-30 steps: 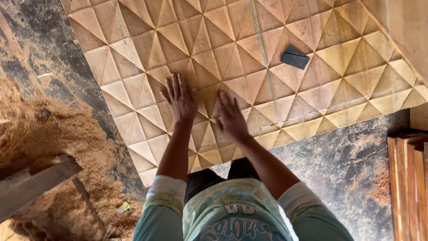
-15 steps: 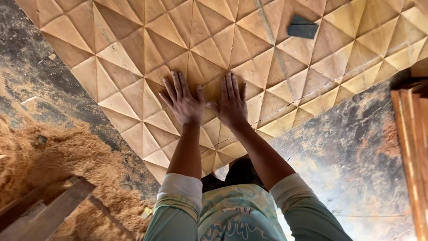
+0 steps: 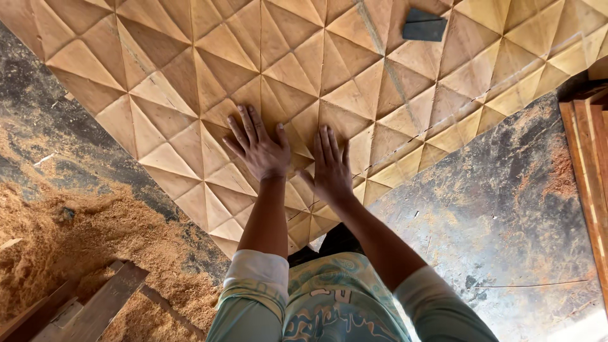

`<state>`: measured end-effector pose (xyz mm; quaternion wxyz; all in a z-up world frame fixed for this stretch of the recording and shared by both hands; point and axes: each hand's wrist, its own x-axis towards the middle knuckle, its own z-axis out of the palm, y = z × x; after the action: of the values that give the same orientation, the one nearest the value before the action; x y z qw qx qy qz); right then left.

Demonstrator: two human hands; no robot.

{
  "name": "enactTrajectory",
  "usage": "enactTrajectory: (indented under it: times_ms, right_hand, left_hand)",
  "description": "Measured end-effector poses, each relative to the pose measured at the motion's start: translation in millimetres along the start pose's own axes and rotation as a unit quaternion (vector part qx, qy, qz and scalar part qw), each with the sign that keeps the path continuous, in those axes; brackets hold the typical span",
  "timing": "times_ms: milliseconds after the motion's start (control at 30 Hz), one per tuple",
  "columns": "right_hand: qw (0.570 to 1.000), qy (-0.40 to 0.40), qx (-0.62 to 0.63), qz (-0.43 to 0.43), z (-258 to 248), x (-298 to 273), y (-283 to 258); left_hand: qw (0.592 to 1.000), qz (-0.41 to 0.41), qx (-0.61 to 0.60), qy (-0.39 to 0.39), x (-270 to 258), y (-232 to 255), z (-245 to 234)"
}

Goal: The person smooths the surface of a large wooden panel featuring a geometric triangular pattern using a sanding block. The person moves the block back and forth across the wood, applying pressure to even out the surface texture.

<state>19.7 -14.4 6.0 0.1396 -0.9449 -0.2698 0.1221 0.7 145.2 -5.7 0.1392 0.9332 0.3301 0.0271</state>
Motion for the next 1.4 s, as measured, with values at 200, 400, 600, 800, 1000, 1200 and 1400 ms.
enactTrajectory:
  times_ms: [200, 400, 600, 800, 1000, 1200, 1400]
  right_hand:
    - [1.0, 0.011, -0.018, 0.011, -1.9, -2.6, -3.1]
    - [0.999, 0.038, -0.012, -0.012, 4.6, -1.5, 3.6]
    - [0.996, 0.013, 0.018, -0.092, -13.3, -11.1, 33.7]
    - [0.991, -0.02, -0.023, -0.13, -23.2, -4.4, 41.8]
    - [0.993, -0.011, 0.013, -0.116, -27.4, -4.6, 35.7]
    - [0.994, 0.008, 0.006, -0.109, -20.4, -3.0, 38.0]
    - [0.995, 0.003, -0.006, -0.1, -18.8, -10.4, 35.0]
  left_hand:
    - [1.0, -0.006, 0.008, -0.01, -3.3, 1.9, -2.3]
    - [1.0, -0.002, 0.006, -0.003, -2.4, 1.4, 0.9]
    - [1.0, -0.002, 0.004, -0.001, -6.5, -2.6, 0.2]
    - [1.0, -0.007, 0.007, -0.003, -1.2, -1.3, -2.0]
    - [1.0, -0.003, 0.002, 0.002, 1.9, 2.3, -0.6]
    - [1.0, -0.001, -0.003, -0.007, -3.5, -0.4, 0.3]
    - [1.0, -0.005, 0.0, -0.004, 0.8, -0.5, -0.7]
